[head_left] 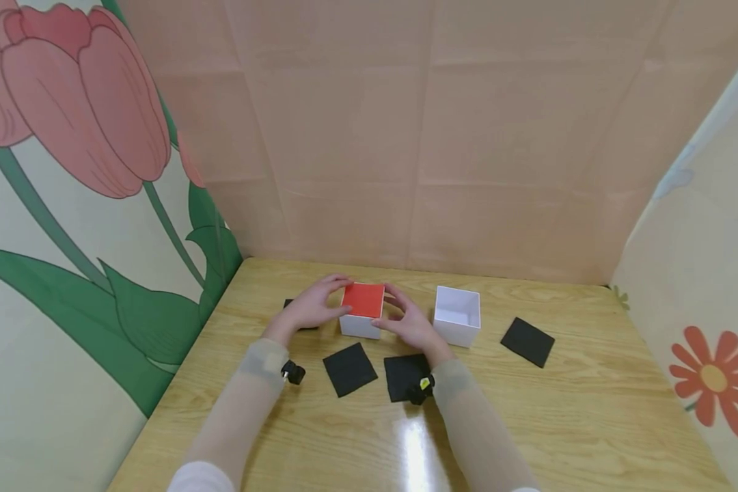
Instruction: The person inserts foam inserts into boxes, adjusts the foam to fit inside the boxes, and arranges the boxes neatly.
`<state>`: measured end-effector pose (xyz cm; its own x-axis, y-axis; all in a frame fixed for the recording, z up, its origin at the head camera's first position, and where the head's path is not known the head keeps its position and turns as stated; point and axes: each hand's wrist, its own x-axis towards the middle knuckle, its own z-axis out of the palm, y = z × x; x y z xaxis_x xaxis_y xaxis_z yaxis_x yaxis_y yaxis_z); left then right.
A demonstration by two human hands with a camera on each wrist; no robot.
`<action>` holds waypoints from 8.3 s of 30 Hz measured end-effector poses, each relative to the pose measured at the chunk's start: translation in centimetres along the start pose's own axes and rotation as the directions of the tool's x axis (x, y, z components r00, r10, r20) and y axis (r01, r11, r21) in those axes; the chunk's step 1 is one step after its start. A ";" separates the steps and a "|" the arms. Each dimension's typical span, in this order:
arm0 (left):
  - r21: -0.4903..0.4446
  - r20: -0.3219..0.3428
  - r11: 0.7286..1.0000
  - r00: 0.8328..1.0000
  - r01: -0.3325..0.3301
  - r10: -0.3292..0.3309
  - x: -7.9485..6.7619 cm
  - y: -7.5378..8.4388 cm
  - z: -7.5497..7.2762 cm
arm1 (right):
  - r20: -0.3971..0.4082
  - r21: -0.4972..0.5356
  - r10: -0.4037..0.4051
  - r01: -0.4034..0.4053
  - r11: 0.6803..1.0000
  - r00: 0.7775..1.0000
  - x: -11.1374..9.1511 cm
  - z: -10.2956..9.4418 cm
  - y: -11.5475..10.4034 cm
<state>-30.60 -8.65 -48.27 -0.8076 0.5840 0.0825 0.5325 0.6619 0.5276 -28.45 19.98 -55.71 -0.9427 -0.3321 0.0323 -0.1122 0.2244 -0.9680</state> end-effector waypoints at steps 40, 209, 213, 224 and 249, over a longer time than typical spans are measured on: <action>0.152 0.015 0.988 1.000 -0.011 0.008 2.8 3.5 0.8 | 0.000 0.034 -0.021 0.021 0.999 1.000 0.1 0.0 0.1; -0.123 -0.097 0.983 0.984 0.137 -0.149 -7.6 -7.4 1.0 | 0.020 -0.276 -0.326 0.318 0.907 0.945 -7.9 -5.9 -6.7; -0.102 -0.079 0.984 0.985 0.148 -0.156 -7.6 -8.0 0.8 | -0.035 -0.304 -0.328 0.302 0.903 0.944 -8.8 -8.5 -6.6; -0.035 -0.024 0.977 0.977 0.212 -0.213 -7.2 -8.2 0.1 | -0.240 -0.351 -0.170 0.078 0.933 0.956 -10.2 -15.6 -2.9; 0.099 0.029 0.971 0.975 0.216 -0.220 -5.7 -9.2 0.3 | -0.074 -0.293 0.032 -0.052 0.955 0.997 -9.7 -17.6 1.5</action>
<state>-30.76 -17.92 -53.85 -0.8973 0.4373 -0.0598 0.3677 0.8156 0.4468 -25.00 39.70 -53.03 -0.9664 -0.2564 0.0194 -0.1498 0.5004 -0.8527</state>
